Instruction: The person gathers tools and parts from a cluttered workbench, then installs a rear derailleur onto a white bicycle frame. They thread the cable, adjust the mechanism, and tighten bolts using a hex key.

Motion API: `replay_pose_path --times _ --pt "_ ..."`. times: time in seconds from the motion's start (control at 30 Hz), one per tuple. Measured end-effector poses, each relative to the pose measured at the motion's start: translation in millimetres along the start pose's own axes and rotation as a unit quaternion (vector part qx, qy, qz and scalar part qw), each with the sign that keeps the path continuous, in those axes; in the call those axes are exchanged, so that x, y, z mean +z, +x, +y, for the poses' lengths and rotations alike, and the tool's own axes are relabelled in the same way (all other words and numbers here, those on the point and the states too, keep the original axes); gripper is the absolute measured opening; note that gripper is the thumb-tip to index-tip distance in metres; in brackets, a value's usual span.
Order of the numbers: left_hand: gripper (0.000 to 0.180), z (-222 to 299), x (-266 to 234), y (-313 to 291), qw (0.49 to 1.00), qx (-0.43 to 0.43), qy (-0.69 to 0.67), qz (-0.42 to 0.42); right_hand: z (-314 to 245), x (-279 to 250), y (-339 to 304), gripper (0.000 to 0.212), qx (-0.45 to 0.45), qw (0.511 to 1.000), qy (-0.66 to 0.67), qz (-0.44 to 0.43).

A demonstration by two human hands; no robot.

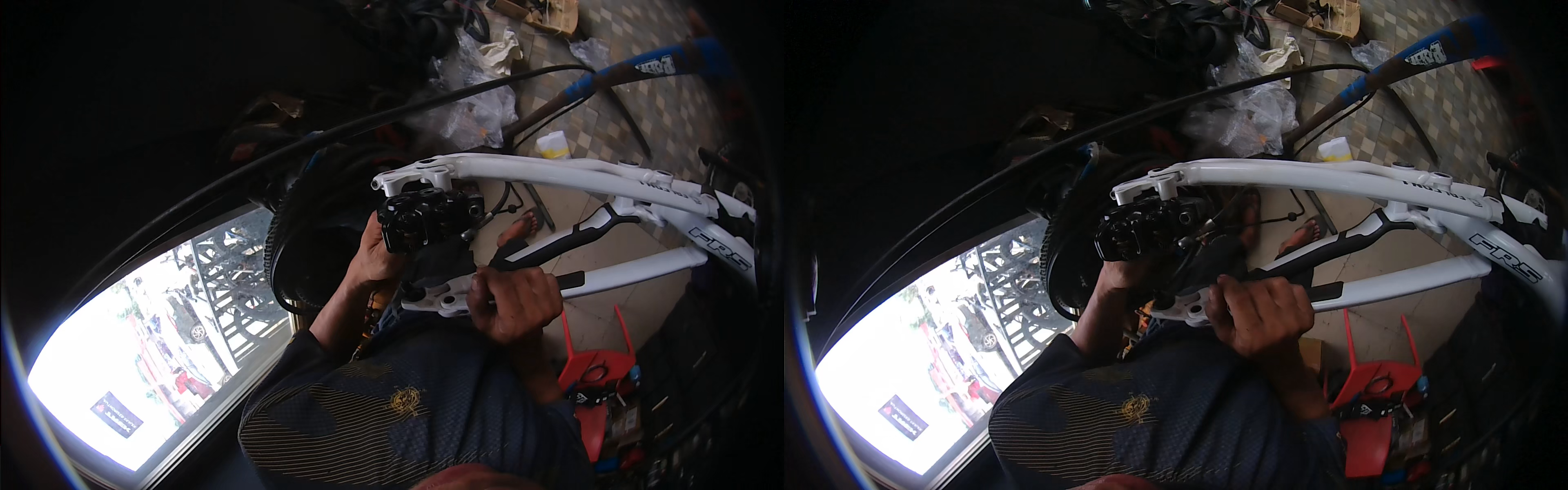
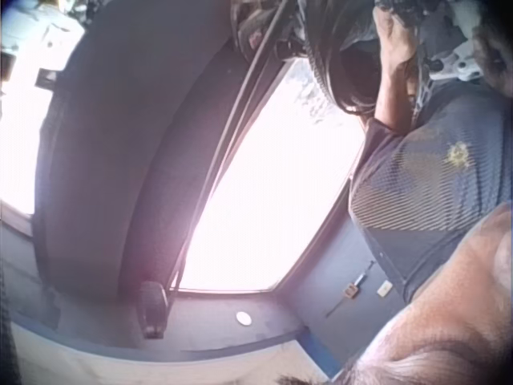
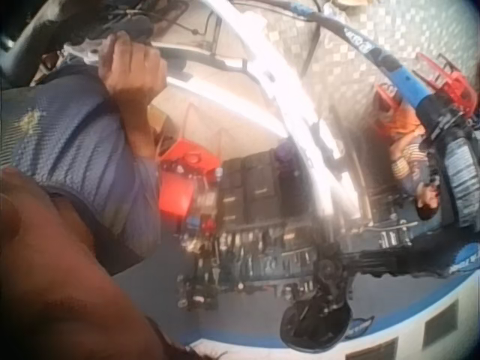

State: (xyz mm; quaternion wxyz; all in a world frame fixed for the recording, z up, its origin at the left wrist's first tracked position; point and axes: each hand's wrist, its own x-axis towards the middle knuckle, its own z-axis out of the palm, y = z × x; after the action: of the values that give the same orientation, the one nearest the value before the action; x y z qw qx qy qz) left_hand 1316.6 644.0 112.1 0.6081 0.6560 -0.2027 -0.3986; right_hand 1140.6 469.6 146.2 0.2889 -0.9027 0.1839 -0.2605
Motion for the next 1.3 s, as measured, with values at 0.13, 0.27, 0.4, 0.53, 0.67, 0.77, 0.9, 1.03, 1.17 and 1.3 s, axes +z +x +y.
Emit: replay_pose_path --times 0.13,0.27,0.4,0.53,0.67,0.77,0.9,1.03,1.17,1.3 --pt "0.034 -7.4 -6.9 -3.5 0.998 -0.005 0.066 0.009 0.1 -0.6 -0.6 0.014 -0.002 1.000 -0.002 0.002" --pt "0.033 -3.5 -5.1 -4.1 0.992 -0.030 0.121 0.022 0.2 0.3 -1.2 0.014 -0.002 1.000 -0.001 0.007" --pt "0.032 0.6 -9.9 1.1 0.998 -0.030 0.055 -0.024 0.3 -0.5 -0.3 0.015 -0.002 1.000 -0.005 0.006" --pt "0.031 -0.3 -3.7 0.0 0.996 -0.005 0.091 0.014 0.5 1.2 -3.0 0.015 -0.004 1.000 -0.005 0.011" --pt "0.031 5.3 -1.8 -2.1 0.987 0.035 0.153 0.045 -1.0 -1.7 0.7 0.015 -0.009 1.000 0.003 0.012" --pt "0.034 10.4 -7.4 4.8 0.994 0.084 0.075 -0.002 0.9 1.9 -2.8 0.014 -0.006 1.000 -0.008 0.018" --pt "0.037 29.3 0.9 3.6 0.997 0.081 -0.001 -0.007 3.7 5.0 -4.9 0.014 -0.008 1.000 0.004 0.030" --pt "0.037 26.5 1.7 3.6 0.996 0.087 -0.008 -0.006 3.5 5.0 -5.3 0.013 -0.005 0.999 0.000 0.036" --pt "0.035 22.1 -7.8 -6.6 0.996 0.081 -0.034 0.012 2.1 2.2 -3.3 0.013 0.001 0.999 0.010 0.034" --pt "0.031 15.5 -10.9 -2.1 0.991 0.120 -0.065 -0.017 3.3 5.1 -5.5 0.013 -0.003 0.999 0.005 0.039"
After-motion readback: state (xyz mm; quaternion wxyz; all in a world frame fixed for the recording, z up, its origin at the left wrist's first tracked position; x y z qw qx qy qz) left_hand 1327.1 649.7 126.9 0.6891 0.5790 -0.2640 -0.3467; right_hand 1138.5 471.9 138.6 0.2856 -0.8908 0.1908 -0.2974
